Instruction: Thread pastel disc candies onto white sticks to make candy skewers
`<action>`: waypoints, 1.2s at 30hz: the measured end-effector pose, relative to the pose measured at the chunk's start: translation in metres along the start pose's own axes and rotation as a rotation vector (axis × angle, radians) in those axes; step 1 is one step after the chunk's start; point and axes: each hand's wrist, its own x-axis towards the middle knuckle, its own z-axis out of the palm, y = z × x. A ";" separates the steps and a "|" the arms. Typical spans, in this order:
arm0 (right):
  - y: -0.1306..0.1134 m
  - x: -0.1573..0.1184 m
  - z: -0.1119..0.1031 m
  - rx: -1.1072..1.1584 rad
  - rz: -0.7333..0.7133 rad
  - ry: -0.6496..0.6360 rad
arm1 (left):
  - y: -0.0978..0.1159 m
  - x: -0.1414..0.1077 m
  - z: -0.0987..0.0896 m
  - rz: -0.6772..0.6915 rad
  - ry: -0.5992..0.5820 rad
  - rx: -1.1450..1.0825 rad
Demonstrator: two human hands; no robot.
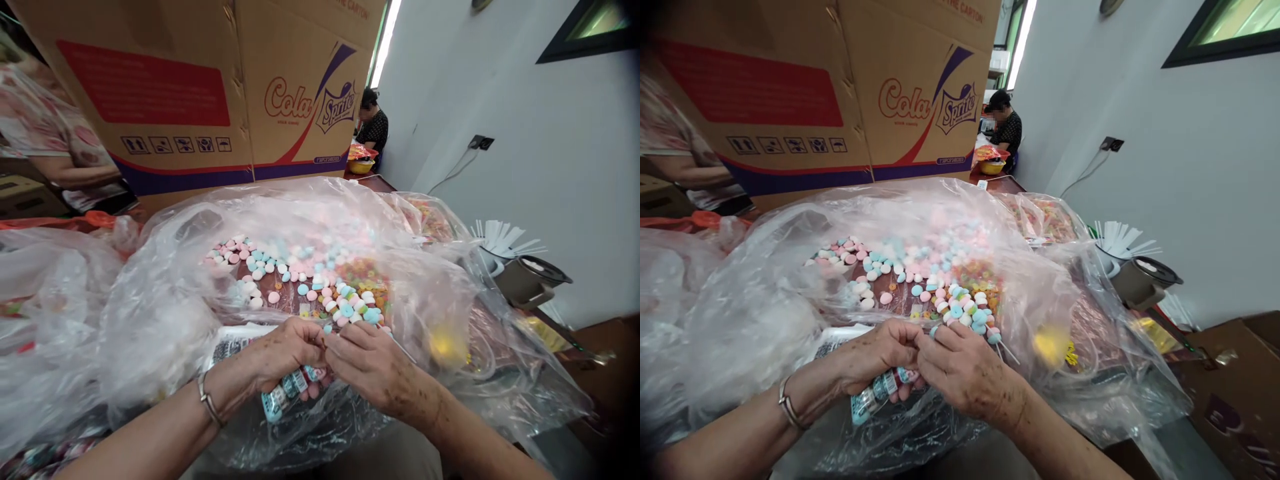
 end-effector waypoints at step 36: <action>-0.014 0.057 0.029 0.835 1.142 0.690 | 0.029 -0.033 -0.019 0.573 0.211 0.231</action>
